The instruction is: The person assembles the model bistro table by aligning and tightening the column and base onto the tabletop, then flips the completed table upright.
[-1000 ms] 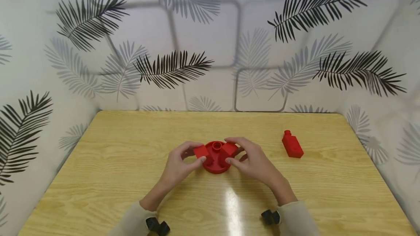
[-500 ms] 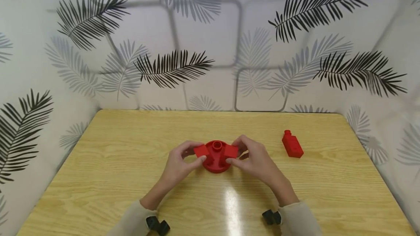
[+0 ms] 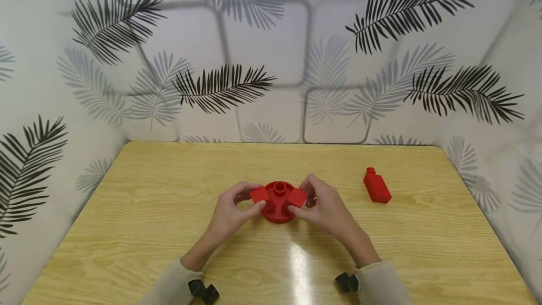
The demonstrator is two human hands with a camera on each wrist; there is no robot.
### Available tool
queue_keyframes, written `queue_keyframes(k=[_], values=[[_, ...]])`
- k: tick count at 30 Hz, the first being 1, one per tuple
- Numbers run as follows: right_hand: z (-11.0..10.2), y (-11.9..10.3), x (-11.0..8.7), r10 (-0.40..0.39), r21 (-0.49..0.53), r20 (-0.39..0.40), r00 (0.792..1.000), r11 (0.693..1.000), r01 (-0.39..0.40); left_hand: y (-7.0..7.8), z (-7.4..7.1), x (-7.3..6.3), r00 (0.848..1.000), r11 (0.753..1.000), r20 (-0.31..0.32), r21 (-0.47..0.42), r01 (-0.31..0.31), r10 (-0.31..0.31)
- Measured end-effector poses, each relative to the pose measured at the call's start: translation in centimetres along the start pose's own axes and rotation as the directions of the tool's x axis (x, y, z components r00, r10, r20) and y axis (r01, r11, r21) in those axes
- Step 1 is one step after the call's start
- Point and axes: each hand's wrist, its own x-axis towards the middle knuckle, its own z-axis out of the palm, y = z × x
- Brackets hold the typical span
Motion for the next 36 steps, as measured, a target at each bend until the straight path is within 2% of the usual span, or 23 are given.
queue_keyframes(k=[12,19,23,27,29,32,36], values=[[0.6,-0.1,0.0,-0.012,-0.060,-0.054,0.998,0.998,0.009,0.1,0.1,0.0,1.000,1.000,-0.005,-0.016,-0.001,0.001],[0.9,-0.2,0.0,-0.020,-0.079,-0.080,0.997,0.997,0.013,-0.1,0.0,-0.1,1.000,1.000,-0.020,0.003,0.012,-0.012],[1.1,-0.3,0.0,-0.017,-0.082,-0.074,0.997,0.997,0.011,-0.1,-0.2,0.0,0.999,1.000,-0.025,0.002,0.020,-0.019],[0.7,-0.5,0.0,-0.003,-0.060,-0.035,0.999,0.998,0.001,0.1,-0.4,0.1,1.000,1.000,-0.018,0.017,0.015,-0.015],[0.3,-0.5,-0.1,0.006,-0.052,-0.016,1.000,0.999,-0.007,0.2,-0.4,0.1,1.000,0.999,-0.018,0.041,-0.005,0.006],[-0.8,-0.3,-0.4,0.026,-0.051,-0.012,1.000,0.998,-0.027,0.5,-0.4,0.2,0.997,0.991,-0.032,0.113,-0.071,0.075],[-2.3,0.2,-0.7,0.017,-0.090,-0.086,0.996,0.996,-0.025,1.5,0.1,0.3,0.981,0.958,-0.050,0.227,-0.174,0.190]])
